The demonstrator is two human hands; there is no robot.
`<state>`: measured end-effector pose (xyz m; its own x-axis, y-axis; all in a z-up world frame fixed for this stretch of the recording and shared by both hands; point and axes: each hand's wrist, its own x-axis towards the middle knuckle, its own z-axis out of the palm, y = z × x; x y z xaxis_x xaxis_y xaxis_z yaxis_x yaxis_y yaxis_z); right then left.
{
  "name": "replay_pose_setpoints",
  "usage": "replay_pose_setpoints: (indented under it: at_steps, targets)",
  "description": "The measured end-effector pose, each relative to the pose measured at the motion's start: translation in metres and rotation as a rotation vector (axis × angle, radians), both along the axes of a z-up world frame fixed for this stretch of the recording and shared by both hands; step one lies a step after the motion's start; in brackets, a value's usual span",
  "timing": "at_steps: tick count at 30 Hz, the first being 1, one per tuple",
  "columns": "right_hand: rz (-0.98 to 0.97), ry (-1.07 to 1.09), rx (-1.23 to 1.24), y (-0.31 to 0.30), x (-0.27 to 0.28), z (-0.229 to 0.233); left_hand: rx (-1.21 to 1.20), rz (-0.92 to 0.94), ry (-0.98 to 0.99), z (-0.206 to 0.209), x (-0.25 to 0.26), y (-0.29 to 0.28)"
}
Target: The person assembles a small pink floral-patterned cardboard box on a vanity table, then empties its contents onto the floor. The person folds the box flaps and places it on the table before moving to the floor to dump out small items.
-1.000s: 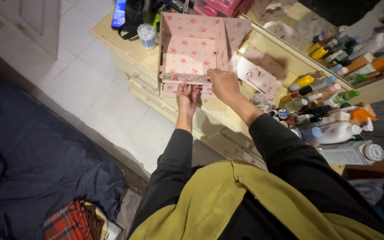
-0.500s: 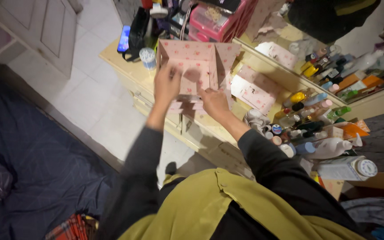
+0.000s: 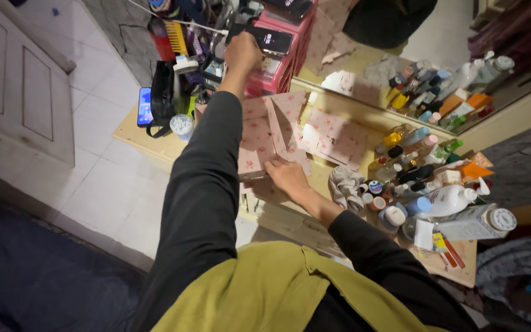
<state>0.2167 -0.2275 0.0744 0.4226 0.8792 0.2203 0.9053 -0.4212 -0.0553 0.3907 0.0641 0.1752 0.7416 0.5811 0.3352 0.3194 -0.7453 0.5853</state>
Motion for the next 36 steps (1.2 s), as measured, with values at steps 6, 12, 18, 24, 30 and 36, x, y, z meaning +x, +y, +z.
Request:
replay_pose_setpoints:
  at_steps: [6,12,18,24,30,36]
  targets:
    - [0.172,0.029,0.242,-0.006,-0.004,0.003,-0.088,0.087,0.037,-0.004,-0.122,0.029]
    - [0.250,0.028,0.291,-0.012,-0.001,-0.004,-0.263,0.202,0.246,-0.107,-0.333,-0.003]
    - [0.191,0.074,0.393,-0.013,-0.013,0.008,-0.744,0.523,-0.333,-0.197,-0.358,-0.108]
    - [0.232,0.104,0.687,-0.029,-0.007,-0.003,-1.693,0.200,-0.751,-0.207,-0.338,-0.117]
    - [-0.107,0.998,1.184,-0.086,0.119,-0.043,-1.620,0.211,-0.738,-0.208,-0.339,-0.118]
    - [-0.838,0.986,0.757,-0.145,0.199,-0.103,-1.622,0.233,-0.702,-0.206,-0.337,-0.114]
